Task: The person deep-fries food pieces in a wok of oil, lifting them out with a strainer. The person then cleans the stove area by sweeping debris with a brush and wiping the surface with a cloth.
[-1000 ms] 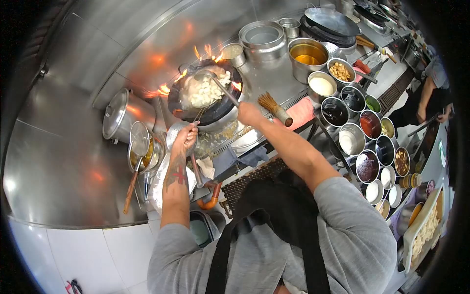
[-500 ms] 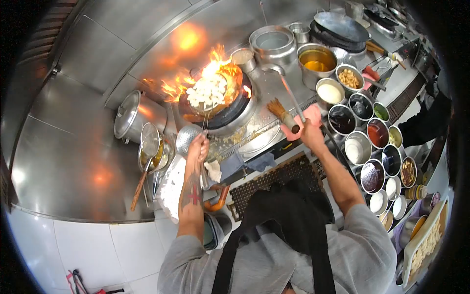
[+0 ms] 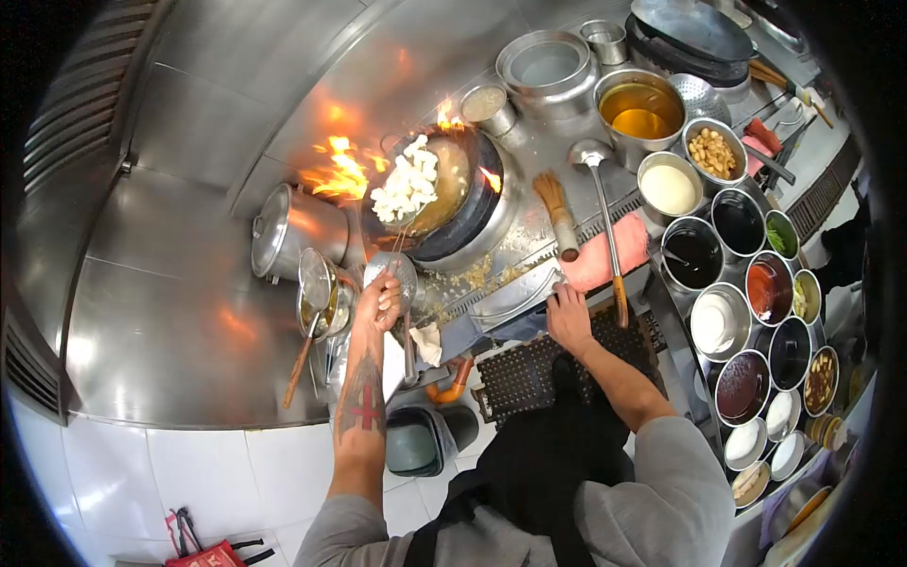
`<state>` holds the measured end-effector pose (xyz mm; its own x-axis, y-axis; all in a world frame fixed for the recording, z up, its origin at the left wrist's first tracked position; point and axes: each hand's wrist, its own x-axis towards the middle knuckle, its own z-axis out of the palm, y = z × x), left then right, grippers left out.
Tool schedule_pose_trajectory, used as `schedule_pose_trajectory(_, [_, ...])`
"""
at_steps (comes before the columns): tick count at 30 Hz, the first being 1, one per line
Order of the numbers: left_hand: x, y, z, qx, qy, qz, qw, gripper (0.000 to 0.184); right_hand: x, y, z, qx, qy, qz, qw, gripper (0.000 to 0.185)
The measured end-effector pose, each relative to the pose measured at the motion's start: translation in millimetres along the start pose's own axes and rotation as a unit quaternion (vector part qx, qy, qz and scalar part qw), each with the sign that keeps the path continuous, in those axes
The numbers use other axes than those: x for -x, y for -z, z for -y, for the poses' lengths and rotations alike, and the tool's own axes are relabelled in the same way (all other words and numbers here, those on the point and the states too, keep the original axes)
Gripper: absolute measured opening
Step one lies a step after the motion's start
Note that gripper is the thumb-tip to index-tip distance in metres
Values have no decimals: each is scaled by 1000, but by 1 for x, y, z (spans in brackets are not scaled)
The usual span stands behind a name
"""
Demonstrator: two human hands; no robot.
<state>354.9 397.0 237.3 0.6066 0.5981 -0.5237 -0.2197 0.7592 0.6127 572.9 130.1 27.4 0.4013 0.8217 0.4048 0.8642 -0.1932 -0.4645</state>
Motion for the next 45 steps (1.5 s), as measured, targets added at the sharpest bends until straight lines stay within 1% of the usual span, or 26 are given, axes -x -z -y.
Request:
schedule_pose_trajectory(3, [1, 0, 0, -7, -10, -22, 1000, 11, 26, -3, 12, -65, -6, 80, 995, 18])
schedule_pose_trajectory(4, [0, 4, 1, -16, -26, -47, 998, 14, 29, -16, 6, -64, -44, 292, 953, 35])
schedule_pose_trajectory(5, [0, 4, 2, -13, -26, -47, 998, 14, 36, -39, -12, -62, -42, 293, 953, 35])
schedule_pose_trajectory(7, [4, 5, 2, -43, -40, -59, 997, 18, 63, -106, -49, 157, 4, 120, 980, 47])
schedule_pose_trajectory(8, [4, 6, 1, -28, -28, -46, 998, 21, 60, -114, -66, 215, -17, 288, 933, 56])
schedule_pose_trajectory(9, [4, 9, -3, -33, -6, -5, 999, 24, 59, -123, -79, 221, -25, 290, 931, 56])
schedule_pose_trajectory(11, [9, 8, 1, -27, -13, 2, 1000, 21, 64, -139, -88, 130, -128, 211, 960, 47])
schedule_pose_trajectory(12, [5, 14, -3, -25, -30, -16, 999, 19, 38, -134, -89, 69, -194, 337, 919, 40])
schedule_pose_trajectory(13, [4, 24, -4, -21, -45, -37, 998, 17, 17, -117, -72, 6, -257, 457, 851, 35])
schedule_pose_trajectory(15, [3, 11, -10, -31, -32, -20, 999, 15, 0, -47, -8, 15, 29, 559, 829, 29])
schedule_pose_trajectory(16, [6, 6, -14, -36, -29, -19, 999, 14, -12, -11, 14, 21, 26, 558, 829, 29])
schedule_pose_trajectory(18, [12, 0, -17, -50, -43, -55, 996, 17, -30, 38, 42, 34, 12, 396, 918, 24])
schedule_pose_trajectory(19, [17, 3, -17, -39, -49, -61, 996, 17, -57, 49, 27, 17, -104, 322, 941, 20])
schedule_pose_trajectory(20, [15, 0, -17, -46, -33, -42, 998, 19, -86, 41, 3, 4, -221, 131, 966, 16])
schedule_pose_trajectory(21, [15, -3, -16, -52, -17, -23, 998, 21, -103, 38, -13, 85, -204, -56, 974, 20])
schedule_pose_trajectory(23, [12, -8, -15, -28, -10, -3, 1000, 23, -127, 13, -34, 90, -273, 23, 957, 30])
schedule_pose_trajectory(24, [11, -9, -14, -15, 9, 14, 1000, 24, -132, 5, -41, 89, -263, 20, 960, 30])
schedule_pose_trajectory(26, [12, -12, -12, 12, 14, 17, 1000, 24, -146, 4, -50, -8, -281, 156, 947, 40])
schedule_pose_trajectory(29, [8, 6, -5, 33, 31, 26, 999, 24, -130, 2, -41, 58, -267, 141, 952, 45])
schedule_pose_trajectory(31, [1, 8, 5, 41, 10, 48, 998, 26, -112, -38, -78, 135, -106, 80, 982, 50])
schedule_pose_trajectory(33, [-7, 18, 13, -30, -13, 79, 996, 27, -113, 3, -63, 74, -137, 221, 963, 53])
schedule_pose_trajectory(35, [12, 4, 18, 36, -29, 44, 998, 26, -113, 13, -52, 130, -138, 196, 962, 60])
schedule_pose_trajectory(38, [14, 27, 13, 35, -36, 59, 997, 24, -105, 22, -31, 123, -169, 195, 958, 60])
schedule_pose_trajectory(41, [24, 52, -5, 30, -40, 70, 996, 22, -97, 24, -11, 71, -227, 109, 965, 55])
schedule_pose_trajectory(44, [46, 90, -40, 41, -15, 73, 996, 11, -72, 37, 18, 108, -236, 164, 952, 48])
schedule_pose_trajectory(45, [56, 108, -51, 55, -6, 68, 996, 8, -60, 39, 24, 71, -205, 44, 975, 45])
